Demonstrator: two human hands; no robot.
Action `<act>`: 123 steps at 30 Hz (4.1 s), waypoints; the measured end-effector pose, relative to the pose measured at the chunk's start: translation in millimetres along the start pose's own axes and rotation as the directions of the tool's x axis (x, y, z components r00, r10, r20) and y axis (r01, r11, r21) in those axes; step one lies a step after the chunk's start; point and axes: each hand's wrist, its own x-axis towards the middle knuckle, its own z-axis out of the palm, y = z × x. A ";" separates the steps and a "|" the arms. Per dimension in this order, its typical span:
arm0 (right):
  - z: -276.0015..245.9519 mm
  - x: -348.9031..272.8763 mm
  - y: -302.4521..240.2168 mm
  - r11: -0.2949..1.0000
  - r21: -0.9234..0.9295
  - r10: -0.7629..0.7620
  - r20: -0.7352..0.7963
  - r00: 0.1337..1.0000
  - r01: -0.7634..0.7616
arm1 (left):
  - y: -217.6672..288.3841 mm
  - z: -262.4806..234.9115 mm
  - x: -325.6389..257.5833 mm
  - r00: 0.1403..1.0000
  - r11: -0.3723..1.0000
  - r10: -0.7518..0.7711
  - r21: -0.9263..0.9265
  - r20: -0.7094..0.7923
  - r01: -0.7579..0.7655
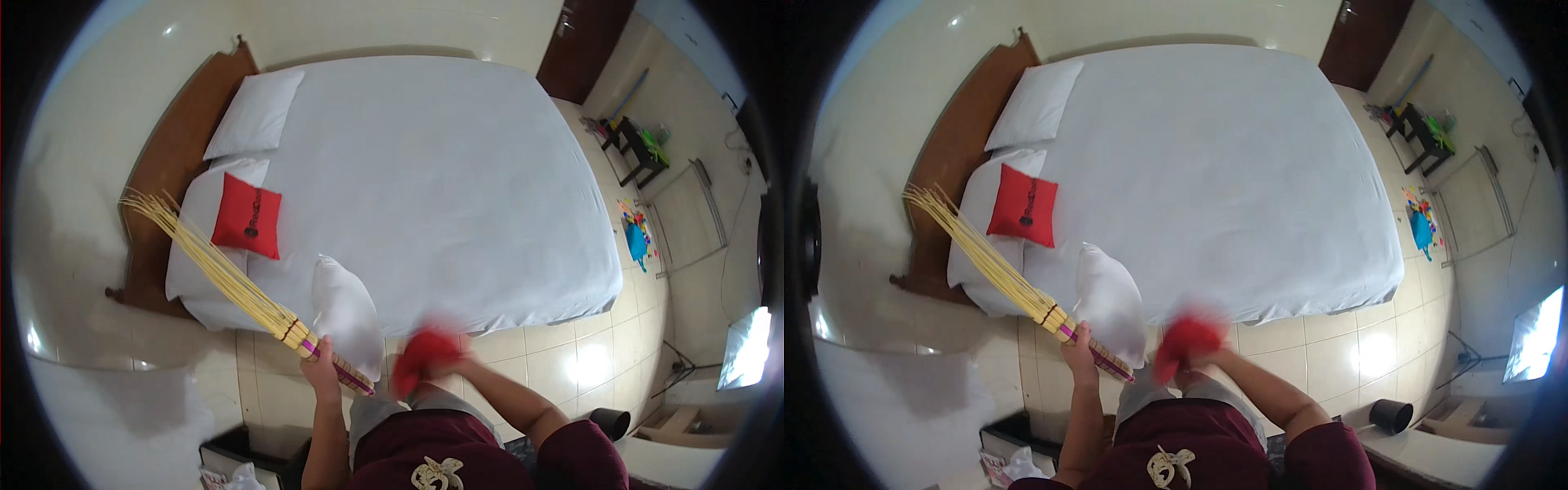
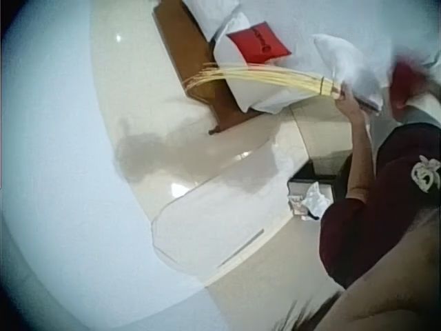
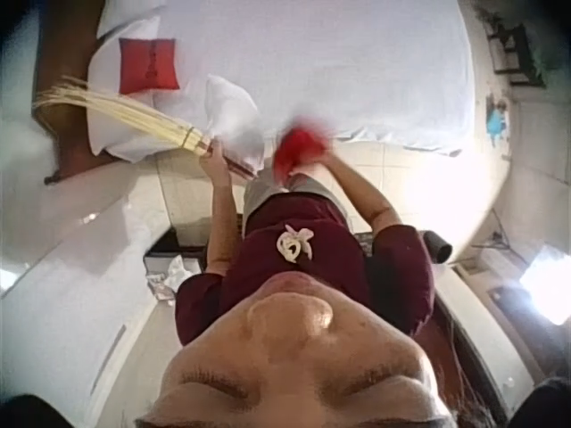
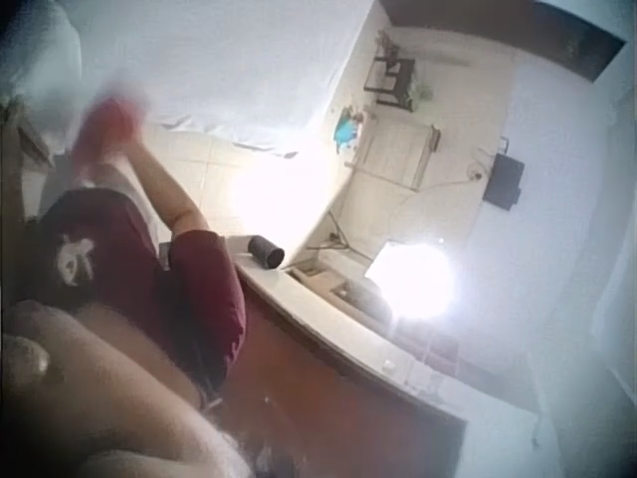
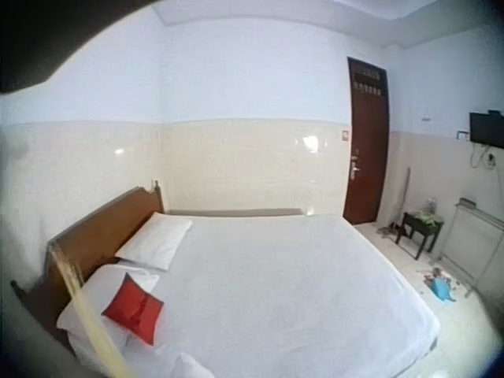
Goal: The recorder cleans and prepares a hotel bed by beating pillows with a stick to remove dust and then placing them into red pillowcases.
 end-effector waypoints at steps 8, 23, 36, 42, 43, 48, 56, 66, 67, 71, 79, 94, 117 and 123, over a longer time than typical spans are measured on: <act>-363.9 -103.1 -162.0 0.954 0.124 0.299 -0.389 0.872 -0.271 | 11.4 37.1 10.6 0.986 0.999 0.039 -0.026 0.164 -0.036; -135.0 -97.6 -118.9 0.838 0.147 0.540 -0.357 0.762 -0.525 | 7.3 36.4 40.5 0.903 0.989 -0.048 0.148 0.428 -0.017; -271.0 -52.6 -61.5 0.862 0.412 0.463 -0.877 0.128 -0.295 | 33.5 117.6 82.2 0.728 0.990 -0.139 0.074 0.671 0.121; -204.4 24.1 -214.9 0.859 0.503 0.280 -0.619 0.734 0.096 | 26.2 166.5 70.0 0.703 0.981 -0.118 0.192 0.701 -0.028; -197.3 30.4 -214.3 0.857 0.508 0.298 -0.623 0.723 0.084 | 22.4 172.2 65.5 0.695 0.980 -0.114 0.195 0.710 -0.039; -191.5 14.6 -198.7 0.640 0.762 0.644 -0.603 0.471 0.101 | 11.3 185.8 39.4 0.398 0.995 0.006 0.034 0.917 -0.095; -228.1 -175.1 -185.7 0.707 0.707 0.694 -0.682 -0.233 0.037 | 24.5 223.3 -5.1 0.361 0.981 0.060 0.011 0.931 -0.193; -22.8 -290.8 -190.0 -0.002 0.894 0.982 -0.083 -0.169 -0.449 | -2.7 232.4 -104.9 0.268 0.999 -0.036 0.036 0.963 0.004; -30.0 -297.8 -203.6 0.123 0.945 0.936 -0.212 -0.282 -0.304 | -8.6 230.4 -115.2 0.266 1.000 -0.021 0.020 0.964 0.004; 15.9 -302.2 -234.1 0.487 0.818 0.786 -0.564 -0.255 -0.306 | -17.4 222.6 -159.9 0.269 0.988 -0.099 0.063 0.958 0.138; 40.9 -350.8 -253.8 0.179 0.982 0.894 -0.134 -0.428 0.066 | 2.5 210.6 -188.5 0.278 0.904 -0.256 0.128 0.926 0.407; 67.8 -375.4 -245.9 0.217 0.735 0.954 -0.298 -0.019 -0.642 | -9.4 192.7 -222.6 0.015 0.957 -0.132 0.123 0.991 0.264; 109.0 -331.2 -208.5 -0.101 0.970 0.975 0.053 -0.215 -0.219 | 7.6 204.7 -180.7 0.212 0.802 -0.378 0.204 0.901 0.562; 44.2 -304.2 -225.1 0.310 0.880 0.950 -0.306 0.070 -0.360 | -49.3 215.7 -130.3 0.306 0.808 -0.373 0.144 0.876 0.571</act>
